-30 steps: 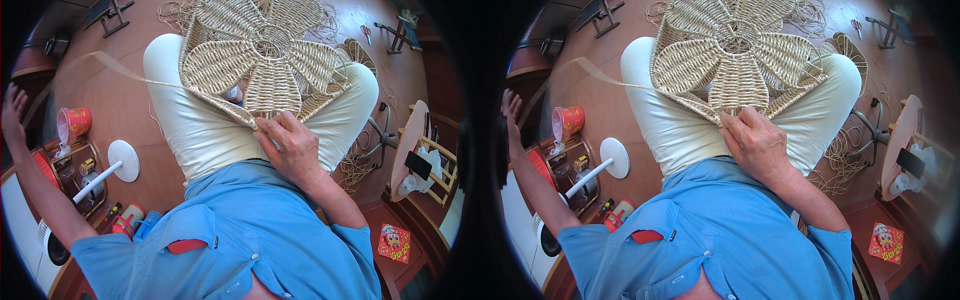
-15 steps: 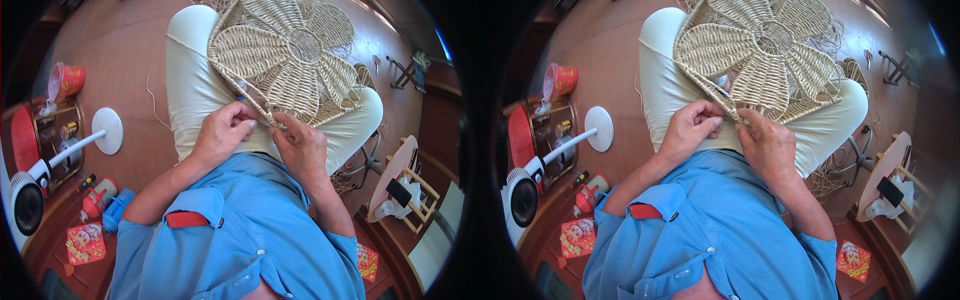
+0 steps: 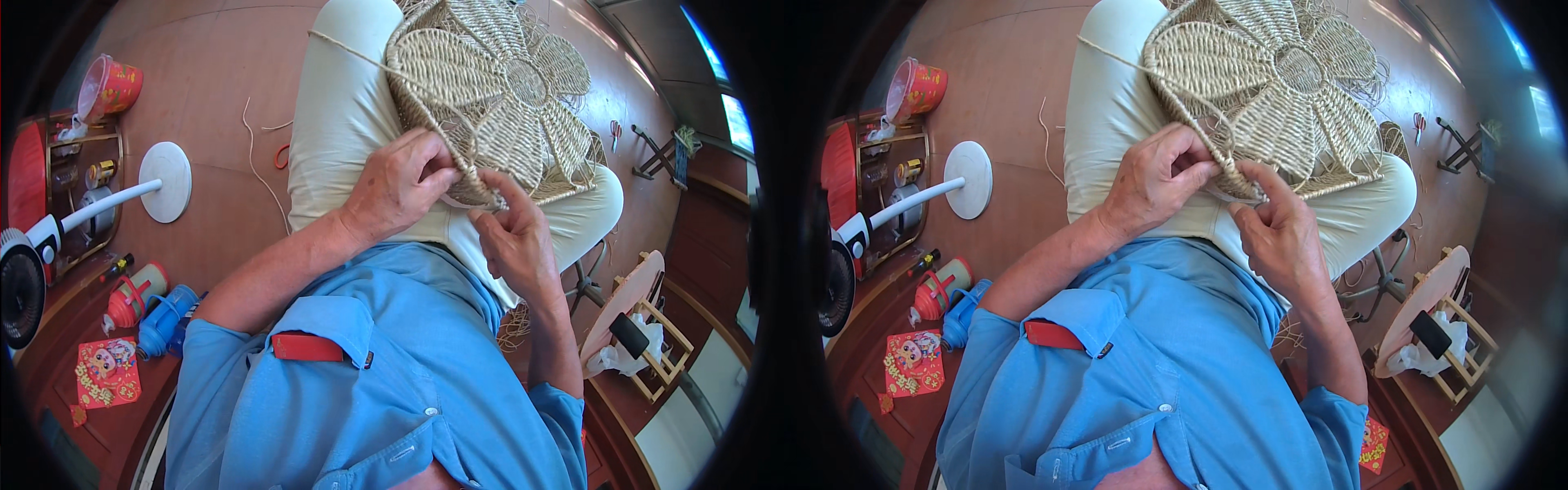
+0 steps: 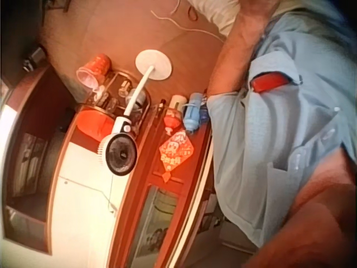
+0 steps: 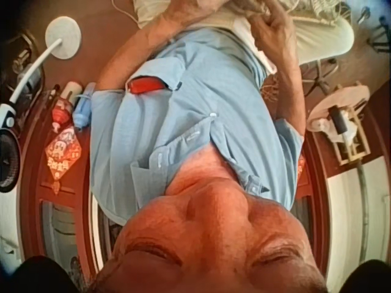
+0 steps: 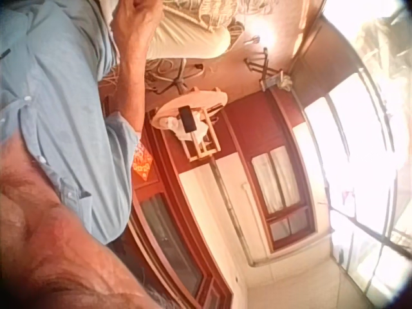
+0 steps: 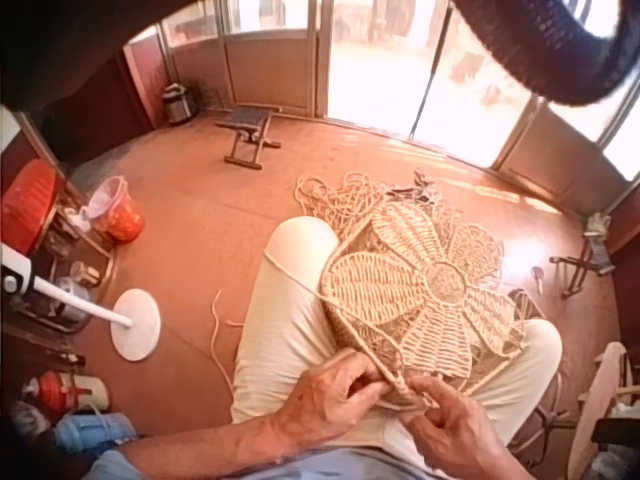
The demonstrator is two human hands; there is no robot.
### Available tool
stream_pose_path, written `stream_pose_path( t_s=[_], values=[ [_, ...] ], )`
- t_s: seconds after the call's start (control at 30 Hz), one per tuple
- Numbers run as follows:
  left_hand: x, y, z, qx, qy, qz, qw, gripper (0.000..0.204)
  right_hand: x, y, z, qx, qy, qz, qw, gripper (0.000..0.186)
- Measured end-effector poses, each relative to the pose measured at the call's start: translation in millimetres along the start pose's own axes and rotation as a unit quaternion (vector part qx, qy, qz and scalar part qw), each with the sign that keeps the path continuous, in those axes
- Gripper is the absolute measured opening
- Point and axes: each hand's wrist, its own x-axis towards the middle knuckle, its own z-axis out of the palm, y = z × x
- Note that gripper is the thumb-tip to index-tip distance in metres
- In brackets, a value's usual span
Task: Weaving a large decorative flower shape using straw or rattan cords.
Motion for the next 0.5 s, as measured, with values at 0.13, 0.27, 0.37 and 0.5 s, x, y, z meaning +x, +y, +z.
stream_pose_path(
  t_s=[0.13, 0.27, 0.37, 0.5],
  values=[
    [8, 2, -8, 0.023, -0.006, 0.059, 0.998, 0.015, -2, -2, 2, 0.024, 0.002, -0.031, 0.999, 0.039],
    [6, 1, -7, 0.013, 0.000, 0.056, 0.998, 0.016, 1, 0, 3, 0.013, 0.004, -0.038, 0.999, 0.038],
    [-2, -2, -2, -0.013, 0.020, 0.048, 0.999, 0.016, 2, 3, 2, 0.029, -0.008, -0.049, 0.998, 0.038],
    [-6, -5, 3, -0.003, 0.037, 0.039, 0.999, 0.017, 3, 6, 1, 0.036, -0.004, -0.055, 0.998, 0.038]
  ],
)
